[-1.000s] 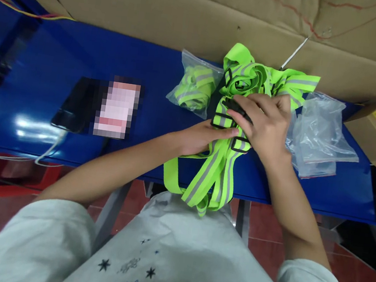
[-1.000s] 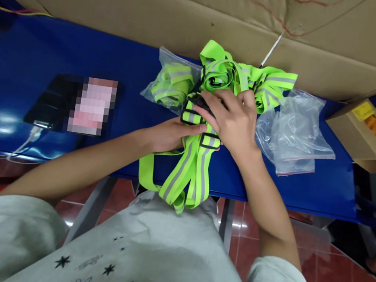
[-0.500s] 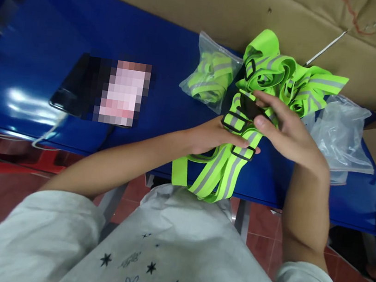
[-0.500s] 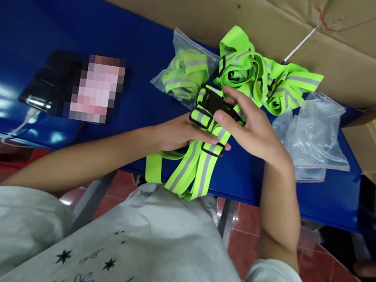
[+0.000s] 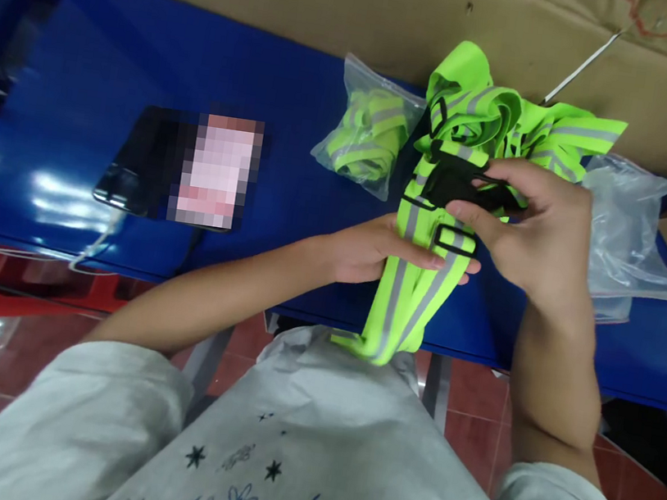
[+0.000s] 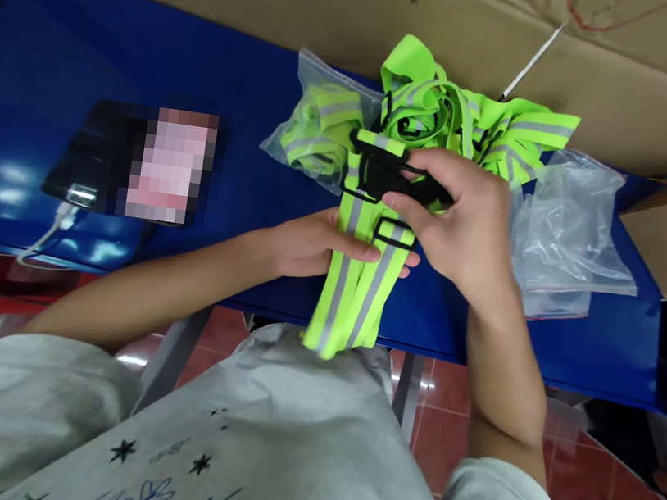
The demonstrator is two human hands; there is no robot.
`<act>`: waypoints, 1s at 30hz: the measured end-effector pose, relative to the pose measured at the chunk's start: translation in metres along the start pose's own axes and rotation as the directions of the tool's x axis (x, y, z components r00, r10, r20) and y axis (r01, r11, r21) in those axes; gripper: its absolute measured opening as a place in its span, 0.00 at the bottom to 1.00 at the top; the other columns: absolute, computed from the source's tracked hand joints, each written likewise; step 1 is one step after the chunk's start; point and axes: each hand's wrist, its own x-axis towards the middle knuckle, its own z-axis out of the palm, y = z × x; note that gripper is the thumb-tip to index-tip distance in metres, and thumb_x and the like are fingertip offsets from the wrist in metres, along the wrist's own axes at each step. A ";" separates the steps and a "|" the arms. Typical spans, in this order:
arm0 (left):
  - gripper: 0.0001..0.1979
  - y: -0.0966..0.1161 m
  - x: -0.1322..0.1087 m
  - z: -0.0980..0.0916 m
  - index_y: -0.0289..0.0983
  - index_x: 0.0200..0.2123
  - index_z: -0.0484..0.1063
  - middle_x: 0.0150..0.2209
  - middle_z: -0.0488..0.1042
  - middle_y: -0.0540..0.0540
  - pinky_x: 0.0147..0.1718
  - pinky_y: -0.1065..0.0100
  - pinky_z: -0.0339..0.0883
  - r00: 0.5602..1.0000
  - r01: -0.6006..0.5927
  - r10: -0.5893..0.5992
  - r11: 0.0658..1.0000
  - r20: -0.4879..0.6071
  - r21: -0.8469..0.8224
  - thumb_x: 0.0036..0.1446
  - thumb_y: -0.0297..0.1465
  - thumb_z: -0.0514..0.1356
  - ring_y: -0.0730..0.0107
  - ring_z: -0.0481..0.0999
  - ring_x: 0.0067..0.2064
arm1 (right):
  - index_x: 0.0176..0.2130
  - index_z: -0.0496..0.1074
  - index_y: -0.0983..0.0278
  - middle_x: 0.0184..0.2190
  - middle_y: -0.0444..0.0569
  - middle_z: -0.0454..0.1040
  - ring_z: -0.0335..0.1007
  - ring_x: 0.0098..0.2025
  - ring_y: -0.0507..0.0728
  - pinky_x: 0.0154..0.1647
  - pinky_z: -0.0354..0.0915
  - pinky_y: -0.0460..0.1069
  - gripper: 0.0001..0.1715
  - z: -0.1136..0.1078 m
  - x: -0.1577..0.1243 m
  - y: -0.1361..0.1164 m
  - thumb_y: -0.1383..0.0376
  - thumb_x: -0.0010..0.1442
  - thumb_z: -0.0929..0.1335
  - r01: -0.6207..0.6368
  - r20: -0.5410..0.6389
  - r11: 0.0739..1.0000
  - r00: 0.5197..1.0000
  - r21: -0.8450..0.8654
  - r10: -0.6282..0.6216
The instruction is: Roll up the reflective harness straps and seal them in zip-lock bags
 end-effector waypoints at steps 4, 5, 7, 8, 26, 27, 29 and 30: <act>0.19 0.007 0.000 0.000 0.38 0.49 0.84 0.51 0.87 0.43 0.63 0.52 0.78 0.999 -0.028 0.026 0.997 -0.030 -0.069 0.54 0.34 0.78 0.49 0.86 0.58 | 0.65 0.77 0.48 0.66 0.42 0.78 0.75 0.69 0.66 0.74 0.71 0.66 0.22 0.002 -0.005 0.003 0.59 0.76 0.67 0.196 0.127 0.972 0.975 -0.127 -0.180; 0.20 0.008 0.001 0.001 0.38 0.49 0.84 0.50 0.87 0.43 0.63 0.52 0.79 0.998 -0.041 0.037 0.996 -0.056 -0.076 0.55 0.38 0.78 0.48 0.86 0.57 | 0.68 0.74 0.47 0.69 0.41 0.74 0.71 0.72 0.66 0.77 0.68 0.66 0.25 0.004 -0.006 0.008 0.61 0.77 0.66 0.229 0.182 0.964 0.962 -0.138 -0.203; 0.23 0.008 0.003 0.000 0.37 0.48 0.83 0.48 0.87 0.41 0.60 0.51 0.80 0.986 -0.066 0.057 0.996 -0.154 -0.053 0.58 0.47 0.76 0.48 0.88 0.54 | 0.71 0.71 0.47 0.74 0.41 0.69 0.66 0.76 0.67 0.79 0.64 0.68 0.29 0.010 -0.010 0.020 0.63 0.76 0.65 0.276 0.276 0.950 0.934 -0.145 -0.229; 0.24 0.007 0.005 -0.001 0.36 0.47 0.82 0.46 0.88 0.40 0.59 0.51 0.81 0.974 -0.072 0.064 0.997 -0.219 -0.028 0.59 0.50 0.74 0.49 0.88 0.51 | 0.71 0.71 0.49 0.74 0.42 0.68 0.65 0.76 0.68 0.79 0.64 0.69 0.30 0.013 -0.011 0.025 0.64 0.75 0.66 0.287 0.304 0.947 0.923 -0.142 -0.235; 0.19 -0.005 0.005 -0.005 0.35 0.50 0.83 0.46 0.88 0.38 0.60 0.51 0.80 0.974 -0.107 0.092 0.992 -0.209 -0.064 0.59 0.37 0.77 0.54 0.89 0.48 | 0.48 0.82 0.58 0.38 0.46 0.82 0.83 0.41 0.61 0.45 0.82 0.57 0.28 0.034 -0.016 0.034 0.44 0.58 0.81 -0.106 -0.049 0.972 0.992 0.210 0.119; 0.19 -0.005 0.005 -0.005 0.35 0.49 0.83 0.46 0.88 0.38 0.60 0.50 0.80 0.977 -0.100 0.081 0.991 -0.198 -0.087 0.58 0.36 0.77 0.53 0.89 0.48 | 0.49 0.81 0.59 0.37 0.46 0.82 0.82 0.39 0.60 0.44 0.82 0.57 0.27 0.038 -0.018 0.030 0.45 0.59 0.80 -0.105 -0.102 0.974 0.987 0.200 0.127; 0.19 -0.005 0.006 -0.006 0.35 0.49 0.83 0.47 0.88 0.38 0.61 0.49 0.79 0.983 -0.072 0.053 0.992 -0.177 -0.103 0.56 0.33 0.78 0.53 0.89 0.49 | 0.49 0.81 0.58 0.35 0.45 0.81 0.81 0.37 0.59 0.41 0.82 0.56 0.24 0.043 -0.022 0.024 0.46 0.62 0.79 -0.109 -0.157 0.973 0.977 0.202 0.142; 0.19 -0.006 0.006 -0.007 0.34 0.49 0.83 0.46 0.88 0.39 0.62 0.48 0.79 0.985 -0.053 0.036 0.994 -0.167 -0.100 0.55 0.31 0.78 0.53 0.89 0.49 | 0.48 0.81 0.58 0.34 0.44 0.80 0.81 0.36 0.59 0.40 0.81 0.56 0.23 0.046 -0.023 0.022 0.46 0.63 0.79 -0.111 -0.164 0.972 0.975 0.208 0.147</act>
